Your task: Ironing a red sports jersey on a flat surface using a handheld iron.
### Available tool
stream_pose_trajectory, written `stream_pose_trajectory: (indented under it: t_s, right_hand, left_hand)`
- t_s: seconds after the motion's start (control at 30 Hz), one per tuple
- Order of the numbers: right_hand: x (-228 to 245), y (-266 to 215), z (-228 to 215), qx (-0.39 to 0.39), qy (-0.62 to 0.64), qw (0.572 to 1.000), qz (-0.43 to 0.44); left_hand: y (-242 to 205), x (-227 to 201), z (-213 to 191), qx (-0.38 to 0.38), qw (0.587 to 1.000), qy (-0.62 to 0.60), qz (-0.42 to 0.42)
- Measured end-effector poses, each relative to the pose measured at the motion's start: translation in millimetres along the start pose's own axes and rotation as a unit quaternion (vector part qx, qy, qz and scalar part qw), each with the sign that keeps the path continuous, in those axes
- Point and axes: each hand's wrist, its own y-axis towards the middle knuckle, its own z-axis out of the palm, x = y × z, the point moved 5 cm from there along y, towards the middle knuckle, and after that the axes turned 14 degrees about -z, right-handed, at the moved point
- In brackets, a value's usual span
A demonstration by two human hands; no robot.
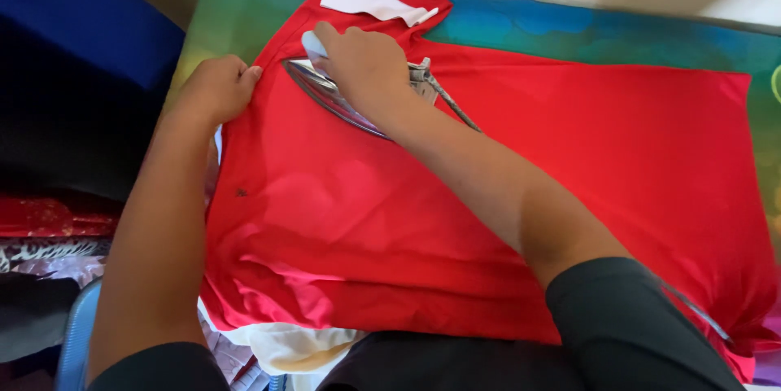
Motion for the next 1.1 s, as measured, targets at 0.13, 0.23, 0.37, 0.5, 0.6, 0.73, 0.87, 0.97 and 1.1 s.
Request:
stream_pose_trajectory:
  t_s: [0.13, 0.23, 0.37, 0.5, 0.6, 0.73, 0.87, 0.97, 1.1]
  right_hand:
    - [5.7, 6.9, 4.1, 0.001, -0.030, 0.999, -0.043]
    - [4.3, 5.7, 6.5, -0.014, -0.028, 0.996, -0.089]
    - [13.3, 2.4, 7.6, 0.020, -0.004, 0.984, -0.177]
    - [16.5, 1.1, 6.4, -0.061, -0.047, 0.979, -0.186]
    - [20.3, 0.7, -2.1, -0.017, -0.016, 0.962, -0.271]
    - [25.3, 0.7, -0.1, 0.017, -0.009, 0.969, -0.246]
    - [23.9, 3.2, 2.2, 0.008, -0.002, 0.982, -0.187]
    - [22.7, 2.2, 6.4, -0.010, -0.016, 0.980, -0.198]
    - [9.9, 4.6, -0.7, 0.012, 0.015, 0.997, -0.071]
  left_hand:
    - [-9.4, 10.5, -5.5, -0.003, 0.997, -0.080, -0.022]
    - [-12.9, 9.6, -4.9, 0.011, 0.998, -0.057, 0.012]
    - [-30.6, 1.2, -8.6, 0.047, 0.998, -0.019, -0.025]
    - [-48.4, -6.7, -24.0, 0.046, 0.998, 0.008, -0.034]
    - [-43.2, 5.5, -19.3, 0.023, 0.999, -0.017, -0.019]
    - [-50.4, 0.1, -21.1, 0.027, 0.999, -0.004, -0.025]
    - [-54.4, -5.7, -24.5, 0.043, 0.998, 0.011, -0.050]
    - [-54.3, -4.6, -22.0, 0.037, 0.997, 0.010, -0.060]
    - [-31.9, 13.5, -2.7, 0.001, 0.999, 0.000, -0.051]
